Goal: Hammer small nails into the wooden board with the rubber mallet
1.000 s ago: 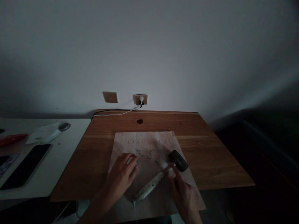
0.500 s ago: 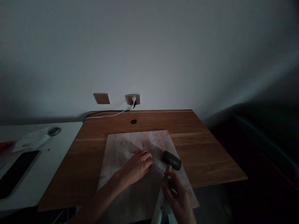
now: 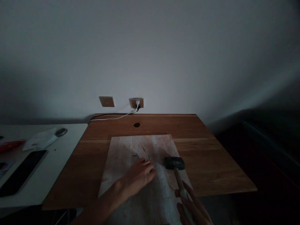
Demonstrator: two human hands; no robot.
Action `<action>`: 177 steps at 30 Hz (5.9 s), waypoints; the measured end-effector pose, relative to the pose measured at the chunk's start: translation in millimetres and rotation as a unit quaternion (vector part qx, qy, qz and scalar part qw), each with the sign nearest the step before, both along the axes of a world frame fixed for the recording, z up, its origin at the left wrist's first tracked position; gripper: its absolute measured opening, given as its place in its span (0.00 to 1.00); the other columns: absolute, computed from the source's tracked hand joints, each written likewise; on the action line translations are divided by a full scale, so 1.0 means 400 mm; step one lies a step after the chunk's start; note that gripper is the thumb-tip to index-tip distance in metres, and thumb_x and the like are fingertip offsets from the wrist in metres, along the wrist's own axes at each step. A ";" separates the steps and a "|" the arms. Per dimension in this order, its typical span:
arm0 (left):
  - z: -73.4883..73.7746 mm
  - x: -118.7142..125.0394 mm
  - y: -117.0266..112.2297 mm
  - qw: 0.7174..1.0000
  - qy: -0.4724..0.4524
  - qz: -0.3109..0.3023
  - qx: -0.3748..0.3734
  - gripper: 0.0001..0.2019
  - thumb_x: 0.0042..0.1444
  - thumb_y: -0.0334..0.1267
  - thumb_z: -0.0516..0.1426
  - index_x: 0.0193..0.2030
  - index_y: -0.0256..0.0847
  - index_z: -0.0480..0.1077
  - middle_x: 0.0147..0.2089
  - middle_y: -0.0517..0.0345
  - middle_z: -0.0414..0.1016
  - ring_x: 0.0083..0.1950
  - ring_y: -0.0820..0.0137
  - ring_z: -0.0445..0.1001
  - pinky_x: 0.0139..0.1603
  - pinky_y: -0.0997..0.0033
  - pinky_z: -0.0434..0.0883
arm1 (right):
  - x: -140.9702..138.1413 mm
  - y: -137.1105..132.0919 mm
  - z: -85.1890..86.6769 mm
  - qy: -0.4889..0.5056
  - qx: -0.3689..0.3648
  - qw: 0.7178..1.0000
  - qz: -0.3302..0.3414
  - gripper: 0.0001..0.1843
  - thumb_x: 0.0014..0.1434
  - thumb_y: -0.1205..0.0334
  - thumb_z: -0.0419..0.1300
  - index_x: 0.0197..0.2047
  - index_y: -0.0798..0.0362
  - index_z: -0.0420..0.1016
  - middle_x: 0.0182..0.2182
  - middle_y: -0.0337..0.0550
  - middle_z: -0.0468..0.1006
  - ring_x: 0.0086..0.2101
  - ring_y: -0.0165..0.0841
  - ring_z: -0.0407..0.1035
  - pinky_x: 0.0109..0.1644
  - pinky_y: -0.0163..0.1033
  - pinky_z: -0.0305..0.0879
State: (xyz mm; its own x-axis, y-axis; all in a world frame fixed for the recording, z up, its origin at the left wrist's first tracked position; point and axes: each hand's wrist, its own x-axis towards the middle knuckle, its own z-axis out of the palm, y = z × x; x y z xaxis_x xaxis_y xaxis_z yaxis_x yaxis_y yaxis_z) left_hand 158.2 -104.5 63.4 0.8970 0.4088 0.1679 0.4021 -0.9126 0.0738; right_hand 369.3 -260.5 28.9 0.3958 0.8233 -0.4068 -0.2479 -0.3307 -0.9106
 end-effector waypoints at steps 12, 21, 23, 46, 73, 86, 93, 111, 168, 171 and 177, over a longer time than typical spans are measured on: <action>0.007 0.017 0.028 0.998 0.017 -0.011 -0.052 0.09 0.57 0.22 0.58 0.34 0.40 0.73 0.36 0.55 0.77 0.43 0.61 0.79 0.47 0.61 0.74 | 0.027 0.057 0.038 -0.286 -0.029 0.954 0.085 0.39 0.62 0.34 0.55 0.69 0.49 0.66 0.21 0.34 0.80 0.11 0.33 0.69 0.13 0.34 0.65; 0.010 0.031 0.074 0.992 0.042 -0.021 -0.116 0.12 0.51 0.19 0.57 0.35 0.40 0.74 0.36 0.56 0.79 0.40 0.63 0.80 0.45 0.65 0.73 | 0.065 0.037 -0.017 -0.352 0.009 0.927 0.130 0.35 0.65 0.44 0.51 0.68 0.55 0.69 0.19 0.37 0.78 0.16 0.38 0.74 0.24 0.39 0.71; -0.001 0.037 0.095 0.985 0.001 -0.010 -0.174 0.11 0.51 0.21 0.58 0.36 0.41 0.75 0.38 0.57 0.78 0.39 0.65 0.79 0.42 0.69 0.72 | 0.078 0.036 -0.037 -0.366 0.026 0.922 0.122 0.34 0.65 0.45 0.51 0.66 0.55 0.71 0.23 0.42 0.82 0.19 0.40 0.77 0.27 0.40 0.73; -0.136 0.214 0.318 0.877 -0.303 0.146 -0.343 0.06 0.58 0.27 0.62 0.39 0.40 0.78 0.36 0.57 0.83 0.37 0.67 0.80 0.42 0.71 0.72 | 0.077 0.029 -0.053 -0.384 -0.041 0.909 0.157 0.35 0.67 0.43 0.47 0.64 0.58 0.75 0.22 0.46 0.81 0.26 0.44 0.81 0.33 0.41 0.74; -0.149 0.228 0.256 0.893 -0.314 0.188 -0.260 0.08 0.60 0.27 0.58 0.42 0.41 0.77 0.40 0.55 0.81 0.41 0.65 0.79 0.43 0.69 0.70 | 0.092 0.027 -0.045 -0.364 -0.028 0.919 0.147 0.40 0.65 0.33 0.51 0.64 0.57 0.76 0.34 0.53 0.86 0.37 0.44 0.83 0.42 0.39 0.77; -0.148 0.242 0.253 0.890 -0.308 0.220 -0.254 0.20 0.53 0.20 0.58 0.50 0.42 0.77 0.42 0.54 0.83 0.42 0.65 0.81 0.50 0.65 0.75 | 0.071 0.132 0.070 -0.216 -0.036 0.968 0.123 0.48 0.63 0.30 0.53 0.68 0.65 0.65 0.13 0.27 0.65 0.14 0.30 0.62 0.17 0.31 0.57; -0.154 0.242 0.252 0.871 -0.325 0.230 -0.288 0.18 0.57 0.25 0.59 0.53 0.41 0.75 0.41 0.55 0.82 0.42 0.65 0.80 0.49 0.65 0.75 | 0.049 0.179 0.106 -0.237 -0.013 0.964 0.123 0.44 0.65 0.35 0.54 0.69 0.63 0.65 0.14 0.28 0.67 0.15 0.30 0.64 0.18 0.32 0.60; -0.140 0.239 0.249 0.884 -0.299 0.241 -0.266 0.20 0.55 0.25 0.61 0.54 0.42 0.75 0.50 0.50 0.82 0.50 0.60 0.80 0.53 0.63 0.73 | 0.029 0.214 0.089 -0.304 -0.036 0.940 0.151 0.45 0.65 0.34 0.51 0.69 0.63 0.68 0.14 0.31 0.70 0.15 0.34 0.70 0.21 0.35 0.65; -0.071 0.150 0.297 0.893 -0.299 0.181 -0.283 0.20 0.54 0.22 0.56 0.54 0.37 0.72 0.49 0.48 0.79 0.48 0.62 0.78 0.54 0.61 0.73 | 0.014 0.223 0.093 -0.286 -0.044 0.947 0.143 0.48 0.62 0.34 0.51 0.71 0.66 0.64 0.15 0.32 0.70 0.15 0.33 0.69 0.18 0.34 0.63; -0.039 0.104 0.293 0.908 -0.272 0.168 -0.271 0.19 0.55 0.23 0.56 0.54 0.38 0.72 0.49 0.49 0.79 0.47 0.63 0.78 0.53 0.62 0.73 | 0.013 0.223 0.093 -0.278 -0.044 0.949 0.145 0.48 0.61 0.34 0.52 0.71 0.65 0.65 0.15 0.32 0.70 0.15 0.34 0.69 0.18 0.34 0.63; -0.002 0.025 0.212 0.961 -0.108 0.107 -0.229 0.11 0.55 0.27 0.60 0.45 0.41 0.76 0.48 0.51 0.79 0.49 0.60 0.78 0.52 0.64 0.72 | 0.019 0.225 0.090 -0.286 -0.018 0.947 0.146 0.47 0.61 0.34 0.52 0.68 0.64 0.68 0.17 0.33 0.71 0.15 0.33 0.68 0.19 0.35 0.63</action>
